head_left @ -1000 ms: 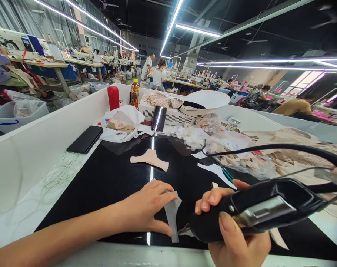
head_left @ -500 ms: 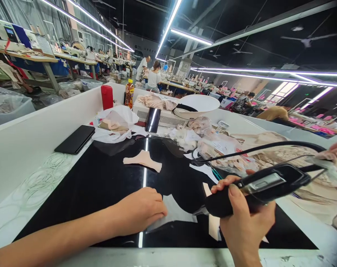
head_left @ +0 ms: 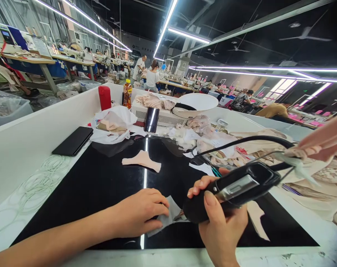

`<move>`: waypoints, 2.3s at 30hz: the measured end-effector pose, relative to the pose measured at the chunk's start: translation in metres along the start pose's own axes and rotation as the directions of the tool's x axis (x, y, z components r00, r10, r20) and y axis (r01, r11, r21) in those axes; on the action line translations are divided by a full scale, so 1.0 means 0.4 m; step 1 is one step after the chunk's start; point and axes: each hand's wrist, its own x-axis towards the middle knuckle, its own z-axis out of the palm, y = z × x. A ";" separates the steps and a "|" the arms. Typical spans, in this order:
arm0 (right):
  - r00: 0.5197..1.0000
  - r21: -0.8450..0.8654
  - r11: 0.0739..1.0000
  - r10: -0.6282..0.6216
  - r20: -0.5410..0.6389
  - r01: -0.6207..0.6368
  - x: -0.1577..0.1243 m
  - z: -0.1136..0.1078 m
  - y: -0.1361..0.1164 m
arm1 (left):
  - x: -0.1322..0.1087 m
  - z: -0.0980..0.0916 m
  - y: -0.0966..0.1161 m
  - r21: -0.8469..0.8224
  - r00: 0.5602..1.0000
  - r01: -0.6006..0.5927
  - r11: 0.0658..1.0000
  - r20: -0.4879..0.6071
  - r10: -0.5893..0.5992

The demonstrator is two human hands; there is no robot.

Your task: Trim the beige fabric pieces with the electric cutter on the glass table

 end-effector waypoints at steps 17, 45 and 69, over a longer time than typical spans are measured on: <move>1.000 -0.069 0.997 -0.028 -0.008 0.028 0.008 -0.007 0.007 | -0.004 0.002 -0.003 0.004 0.999 -0.026 1.000 -0.037 0.026; 1.000 -0.024 0.999 0.021 -0.001 -0.021 -0.013 0.010 -0.002 | 0.000 -0.003 -0.005 -0.044 0.998 -0.062 0.997 0.023 0.063; 0.996 0.032 0.998 0.046 0.077 -0.049 -0.067 0.046 -0.018 | 0.001 -0.002 -0.007 -0.005 0.996 -0.081 0.997 0.042 0.082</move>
